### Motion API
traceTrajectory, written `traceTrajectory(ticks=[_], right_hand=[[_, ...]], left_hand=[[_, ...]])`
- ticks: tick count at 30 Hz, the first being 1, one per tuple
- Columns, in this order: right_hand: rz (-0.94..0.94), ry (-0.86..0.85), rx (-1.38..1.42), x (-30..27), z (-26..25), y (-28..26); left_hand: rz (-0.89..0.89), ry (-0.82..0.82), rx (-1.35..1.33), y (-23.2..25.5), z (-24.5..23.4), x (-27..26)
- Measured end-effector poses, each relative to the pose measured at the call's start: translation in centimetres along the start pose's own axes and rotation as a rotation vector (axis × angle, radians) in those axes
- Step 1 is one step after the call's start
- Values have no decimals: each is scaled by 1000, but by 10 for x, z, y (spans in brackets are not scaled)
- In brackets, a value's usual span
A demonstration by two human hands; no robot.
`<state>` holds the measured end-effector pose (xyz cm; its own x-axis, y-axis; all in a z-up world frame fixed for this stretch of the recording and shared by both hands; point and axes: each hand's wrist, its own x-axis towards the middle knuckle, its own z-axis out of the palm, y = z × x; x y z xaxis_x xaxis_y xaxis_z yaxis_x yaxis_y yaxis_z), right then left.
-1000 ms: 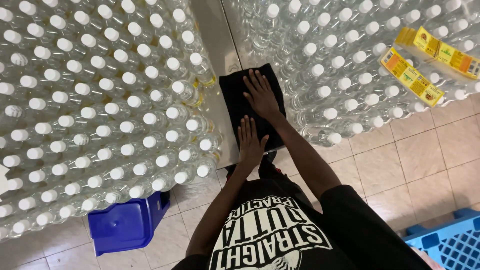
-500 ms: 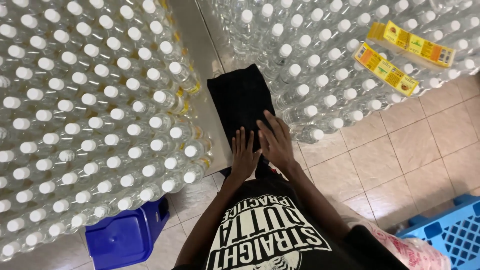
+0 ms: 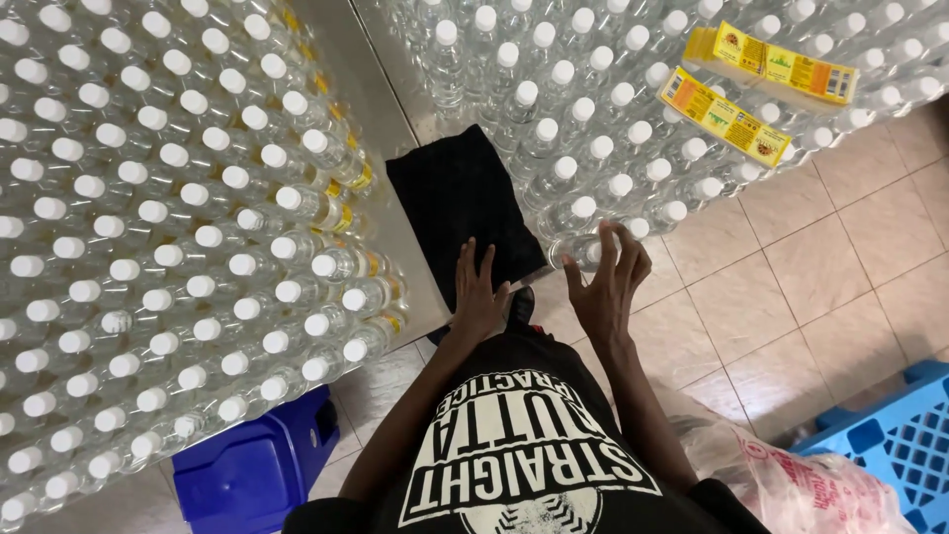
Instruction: Manually applying adhesive labels to clear plastic water bottles in a production environment.
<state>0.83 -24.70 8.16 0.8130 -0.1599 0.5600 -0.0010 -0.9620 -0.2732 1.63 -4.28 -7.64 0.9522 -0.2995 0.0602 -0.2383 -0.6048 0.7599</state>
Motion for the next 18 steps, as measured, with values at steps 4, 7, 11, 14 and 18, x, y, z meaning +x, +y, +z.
traceTrajectory(ticks=[4, 7, 11, 14, 18], right_hand=[[-104, 0, 204, 47, 26, -43], [-179, -55, 322, 110, 72, -88], [-184, -144, 268, 198, 213, -90], [-73, -163, 68, 242, 275, -97], [-36, -115, 160, 232, 271, -98]], left_hand=[[-32, -14, -32, -3, -7, 5], [-92, -60, -73, 3, -20, -8], [-147, -98, -163, 17, -52, -31], [-236, -167, -176, 14, -64, -43], [-235, -218, -151, -9, -57, -53]])
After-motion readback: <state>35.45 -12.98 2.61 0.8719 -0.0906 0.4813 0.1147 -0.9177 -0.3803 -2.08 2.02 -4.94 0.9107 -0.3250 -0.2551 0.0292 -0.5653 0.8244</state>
